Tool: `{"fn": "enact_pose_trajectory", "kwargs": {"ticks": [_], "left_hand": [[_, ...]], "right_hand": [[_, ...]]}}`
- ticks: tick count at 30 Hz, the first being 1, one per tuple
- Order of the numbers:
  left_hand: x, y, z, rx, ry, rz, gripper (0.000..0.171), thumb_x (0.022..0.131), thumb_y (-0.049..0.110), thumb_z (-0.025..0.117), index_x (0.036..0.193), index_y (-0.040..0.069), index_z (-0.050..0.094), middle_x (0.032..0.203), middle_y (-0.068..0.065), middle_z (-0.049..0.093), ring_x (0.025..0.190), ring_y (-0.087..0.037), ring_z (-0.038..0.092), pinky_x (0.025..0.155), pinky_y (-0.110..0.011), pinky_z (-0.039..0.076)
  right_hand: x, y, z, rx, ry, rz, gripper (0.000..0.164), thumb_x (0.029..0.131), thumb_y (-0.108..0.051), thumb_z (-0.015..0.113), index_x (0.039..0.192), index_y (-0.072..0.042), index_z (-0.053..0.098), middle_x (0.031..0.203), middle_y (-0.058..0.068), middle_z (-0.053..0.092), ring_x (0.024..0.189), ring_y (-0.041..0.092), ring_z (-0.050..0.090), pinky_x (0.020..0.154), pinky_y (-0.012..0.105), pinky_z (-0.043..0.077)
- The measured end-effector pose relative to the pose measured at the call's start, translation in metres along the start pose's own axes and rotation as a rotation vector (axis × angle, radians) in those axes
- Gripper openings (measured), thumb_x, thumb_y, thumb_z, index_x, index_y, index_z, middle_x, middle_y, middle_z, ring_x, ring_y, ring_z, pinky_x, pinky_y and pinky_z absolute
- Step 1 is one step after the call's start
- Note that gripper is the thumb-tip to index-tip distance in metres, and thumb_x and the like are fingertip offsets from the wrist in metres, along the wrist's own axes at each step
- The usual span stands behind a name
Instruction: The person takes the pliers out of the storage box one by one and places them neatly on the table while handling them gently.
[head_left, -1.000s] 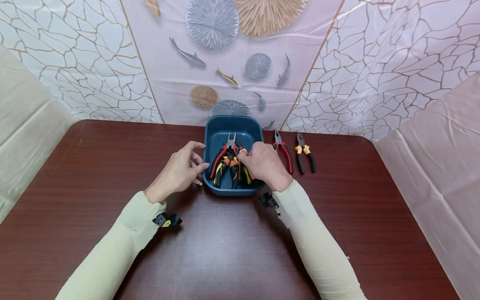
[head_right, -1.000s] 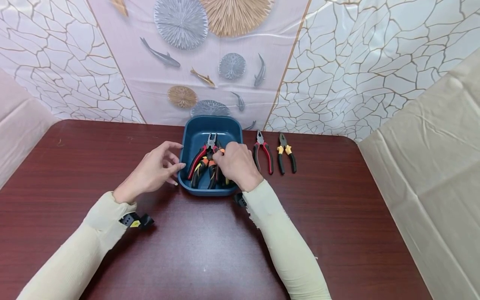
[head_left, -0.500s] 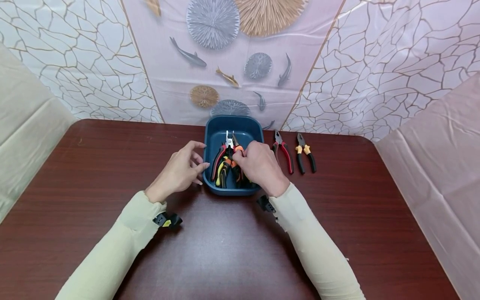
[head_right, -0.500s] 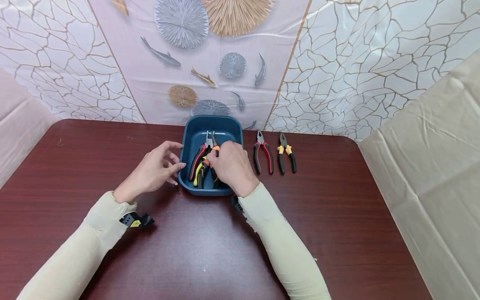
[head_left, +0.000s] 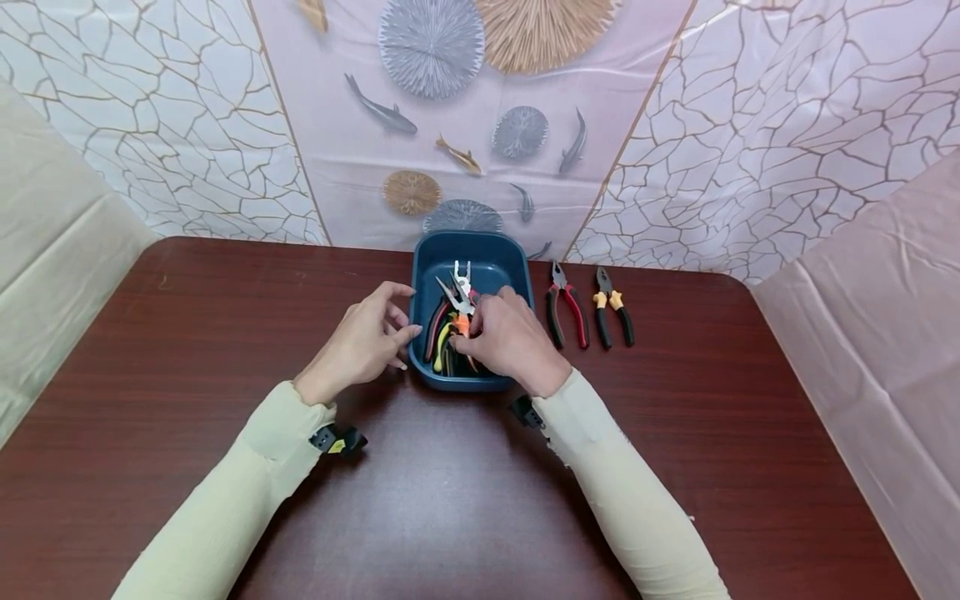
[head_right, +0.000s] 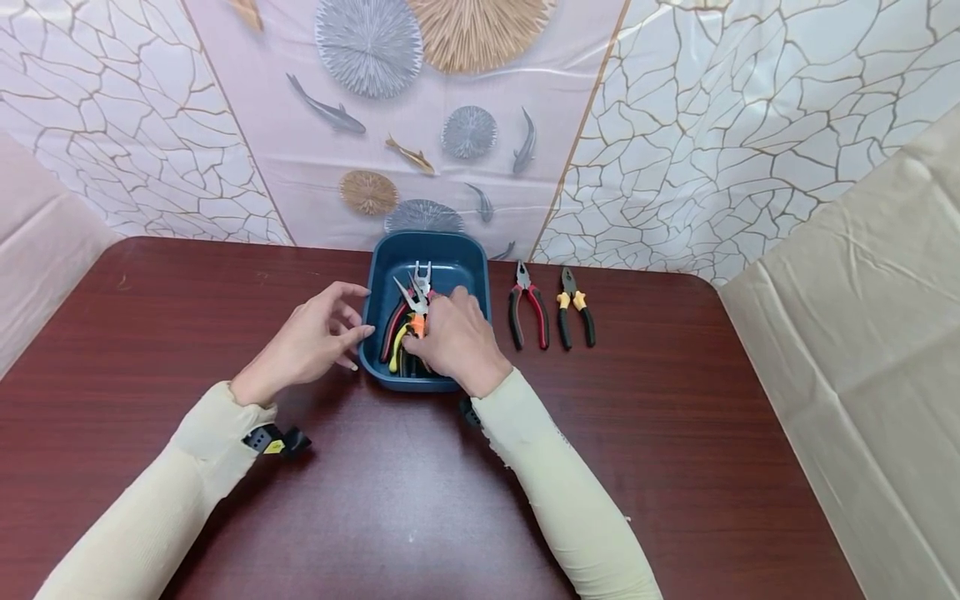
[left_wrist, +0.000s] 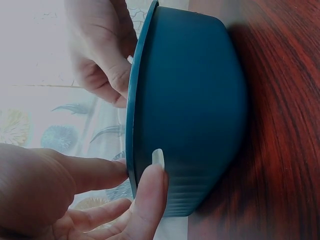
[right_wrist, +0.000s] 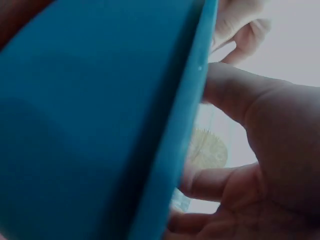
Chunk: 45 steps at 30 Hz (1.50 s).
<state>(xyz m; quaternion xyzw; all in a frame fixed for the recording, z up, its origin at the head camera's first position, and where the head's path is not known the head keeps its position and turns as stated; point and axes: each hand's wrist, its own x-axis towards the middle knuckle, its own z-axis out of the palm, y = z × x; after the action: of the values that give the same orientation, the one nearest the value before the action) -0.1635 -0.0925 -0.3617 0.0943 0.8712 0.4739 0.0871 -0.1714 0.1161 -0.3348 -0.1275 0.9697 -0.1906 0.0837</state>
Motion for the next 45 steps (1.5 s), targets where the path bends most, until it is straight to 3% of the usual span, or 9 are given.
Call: {"fn": "enact_pose_trajectory", "kwargs": {"ticks": [3, 6, 9, 12, 23, 33, 45], "left_hand": [[0.000, 0.001, 0.000, 0.006, -0.001, 0.008, 0.055, 0.100, 0.011, 0.066, 0.148, 0.006, 0.041, 0.102, -0.017, 0.062, 0.060, -0.017, 0.067, 0.060, -0.042, 0.066], [0.001, 0.002, -0.001, 0.008, 0.000, 0.009, 0.055, 0.100, 0.011, 0.066, 0.149, 0.006, 0.041, 0.102, -0.017, 0.062, 0.061, -0.018, 0.067, 0.060, -0.042, 0.066], [0.000, 0.003, -0.001, 0.008, 0.001, 0.000, 0.056, 0.099, 0.011, 0.066, 0.149, 0.006, 0.041, 0.102, -0.017, 0.062, 0.061, -0.018, 0.067, 0.060, -0.042, 0.066], [0.000, 0.002, -0.002, 0.006, 0.002, -0.006, 0.056, 0.099, 0.011, 0.066, 0.149, 0.006, 0.041, 0.103, -0.017, 0.062, 0.060, -0.017, 0.066, 0.060, -0.043, 0.066], [0.000, 0.002, -0.001, -0.007, 0.002, -0.017, 0.055, 0.100, 0.011, 0.066, 0.149, 0.007, 0.041, 0.104, -0.017, 0.062, 0.061, -0.018, 0.067, 0.060, -0.043, 0.066], [-0.001, 0.002, 0.000, -0.008, 0.001, -0.016, 0.056, 0.099, 0.011, 0.066, 0.149, 0.007, 0.041, 0.103, -0.017, 0.062, 0.061, -0.018, 0.067, 0.060, -0.043, 0.066], [-0.001, 0.001, 0.000, 0.002, -0.001, -0.016, 0.056, 0.100, 0.011, 0.066, 0.149, 0.007, 0.041, 0.103, -0.017, 0.061, 0.060, -0.018, 0.067, 0.061, -0.042, 0.066]], "right_hand": [[-0.001, 0.003, -0.002, -0.007, 0.021, 0.025, 0.046, 0.086, -0.043, 0.082, 0.096, -0.006, 0.058, 0.099, 0.011, 0.045, 0.090, 0.026, 0.041, 0.062, 0.031, 0.040], [0.000, 0.003, -0.003, -0.008, -0.019, 0.066, 0.061, 0.083, -0.047, 0.083, 0.113, -0.005, 0.052, 0.108, 0.014, 0.045, 0.095, 0.028, 0.045, 0.064, 0.033, 0.046], [0.002, 0.001, -0.003, -0.013, -0.085, 0.102, 0.076, 0.083, -0.048, 0.083, 0.131, -0.004, 0.045, 0.119, 0.016, 0.050, 0.100, 0.029, 0.053, 0.076, 0.038, 0.055], [0.004, 0.001, -0.002, -0.022, -0.127, 0.116, 0.083, 0.084, -0.045, 0.083, 0.142, -0.003, 0.040, 0.125, 0.016, 0.052, 0.105, 0.029, 0.055, 0.088, 0.042, 0.057], [0.004, -0.004, 0.007, -0.160, -0.130, 0.129, 0.089, 0.083, -0.042, 0.084, 0.148, 0.002, 0.042, 0.137, 0.022, 0.043, 0.120, 0.033, 0.044, 0.087, 0.045, 0.061], [0.004, -0.005, 0.006, -0.125, -0.106, 0.141, 0.066, 0.082, -0.039, 0.085, 0.128, 0.001, 0.059, 0.119, 0.016, 0.055, 0.099, 0.027, 0.058, 0.079, 0.045, 0.063], [0.003, -0.005, 0.007, -0.164, -0.073, 0.145, 0.081, 0.080, -0.048, 0.084, 0.139, -0.002, 0.053, 0.120, 0.015, 0.059, 0.098, 0.027, 0.062, 0.084, 0.049, 0.062]]}}
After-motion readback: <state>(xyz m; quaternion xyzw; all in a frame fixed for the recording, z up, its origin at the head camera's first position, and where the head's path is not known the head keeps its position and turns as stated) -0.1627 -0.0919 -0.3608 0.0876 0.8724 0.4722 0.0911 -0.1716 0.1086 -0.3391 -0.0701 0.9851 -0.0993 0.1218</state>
